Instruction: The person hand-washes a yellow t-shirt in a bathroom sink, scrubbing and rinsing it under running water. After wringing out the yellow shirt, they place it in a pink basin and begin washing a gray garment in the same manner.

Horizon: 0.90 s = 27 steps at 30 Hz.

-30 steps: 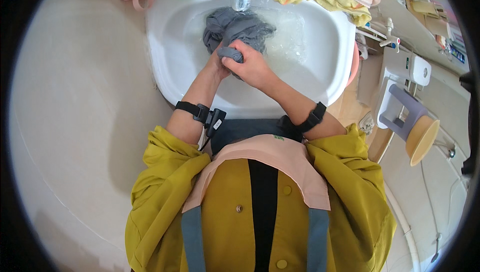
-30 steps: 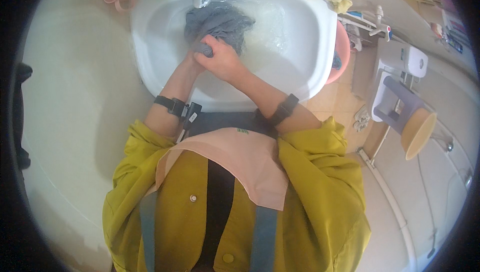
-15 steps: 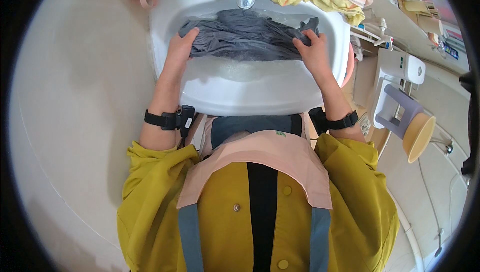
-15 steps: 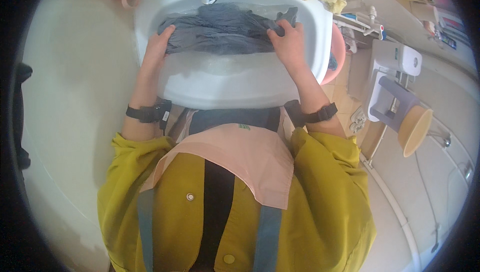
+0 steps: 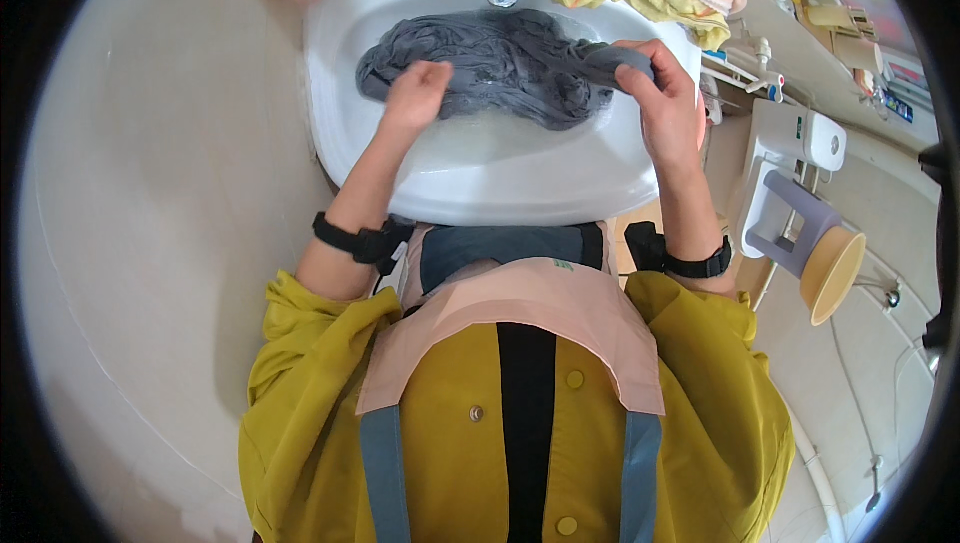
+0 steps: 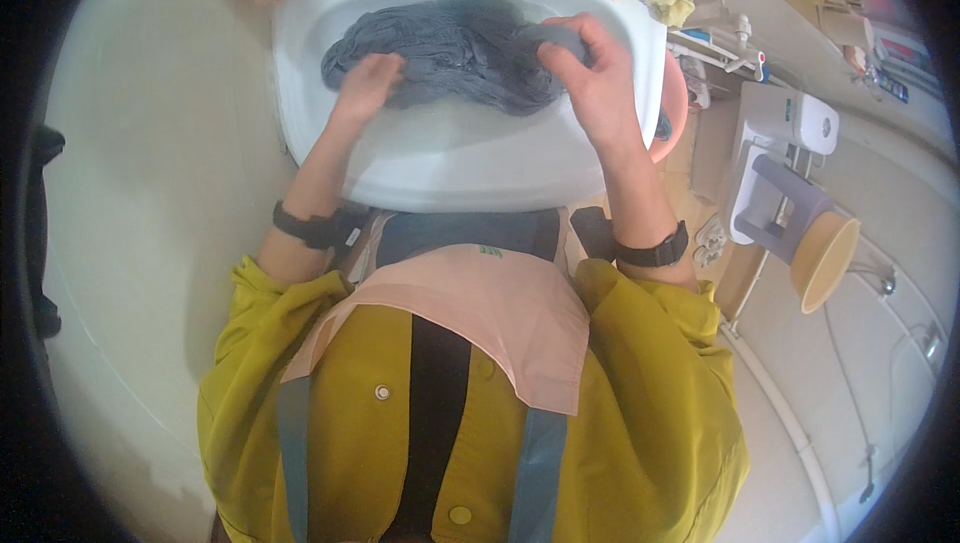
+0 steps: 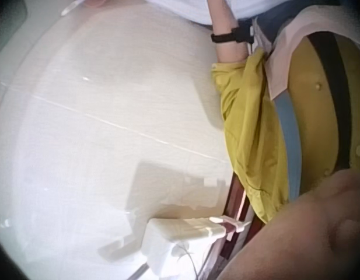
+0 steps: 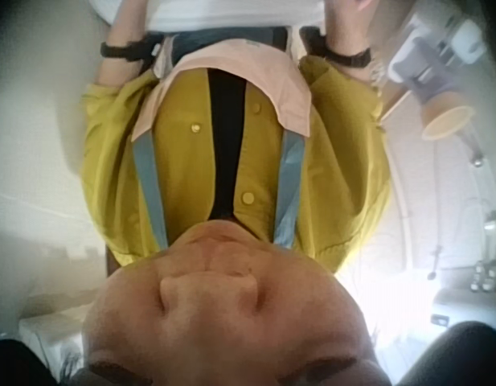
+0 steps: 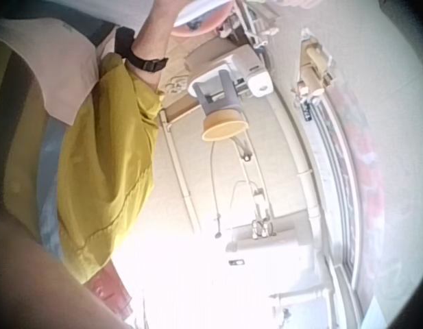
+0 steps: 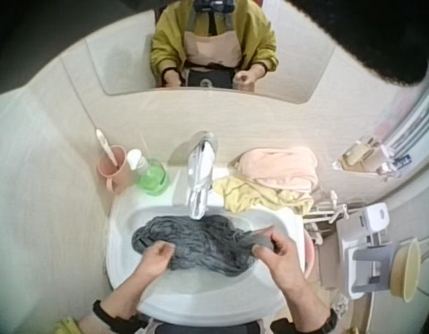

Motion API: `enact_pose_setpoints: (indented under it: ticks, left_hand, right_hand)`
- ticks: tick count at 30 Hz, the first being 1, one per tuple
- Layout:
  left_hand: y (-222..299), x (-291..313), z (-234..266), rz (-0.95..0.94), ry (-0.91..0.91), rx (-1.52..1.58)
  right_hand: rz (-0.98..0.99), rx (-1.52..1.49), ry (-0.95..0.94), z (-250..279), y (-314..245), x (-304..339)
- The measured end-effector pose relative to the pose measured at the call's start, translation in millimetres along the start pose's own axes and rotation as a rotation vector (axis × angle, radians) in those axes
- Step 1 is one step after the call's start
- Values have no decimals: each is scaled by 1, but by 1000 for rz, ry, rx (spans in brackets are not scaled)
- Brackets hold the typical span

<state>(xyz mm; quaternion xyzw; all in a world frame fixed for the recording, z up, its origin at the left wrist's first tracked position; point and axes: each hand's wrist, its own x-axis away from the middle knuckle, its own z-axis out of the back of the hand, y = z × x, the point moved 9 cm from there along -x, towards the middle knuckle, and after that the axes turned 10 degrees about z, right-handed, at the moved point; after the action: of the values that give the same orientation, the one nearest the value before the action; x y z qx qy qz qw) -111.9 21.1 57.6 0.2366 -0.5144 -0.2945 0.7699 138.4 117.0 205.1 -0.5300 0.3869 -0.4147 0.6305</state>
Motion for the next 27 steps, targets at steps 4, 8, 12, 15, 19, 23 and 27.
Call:
enact_pose_setpoints:
  ticks: [4,8,12,15,19,23,27]
  left_hand:
    - [-11,5,-92,549,-542,815]
    - [12,4,-141,700,-737,1153]
    - [-8,-30,-134,506,-591,1150]
    - [19,0,-109,449,-615,1284]
    - [40,28,-85,324,-638,1395]
    - [46,46,-81,295,-595,1427]
    - [36,42,-68,257,-497,1351]
  right_hand:
    - [47,-89,-223,-30,-19,13]
    - [-25,-43,-446,-52,-11,33]
    - [-349,256,-547,-43,50,50]
    - [-275,579,-312,-11,107,53]
    - [-273,529,-175,-14,159,66]
    - [92,536,-220,-76,108,60]
    - [-472,100,-468,-105,119,75]
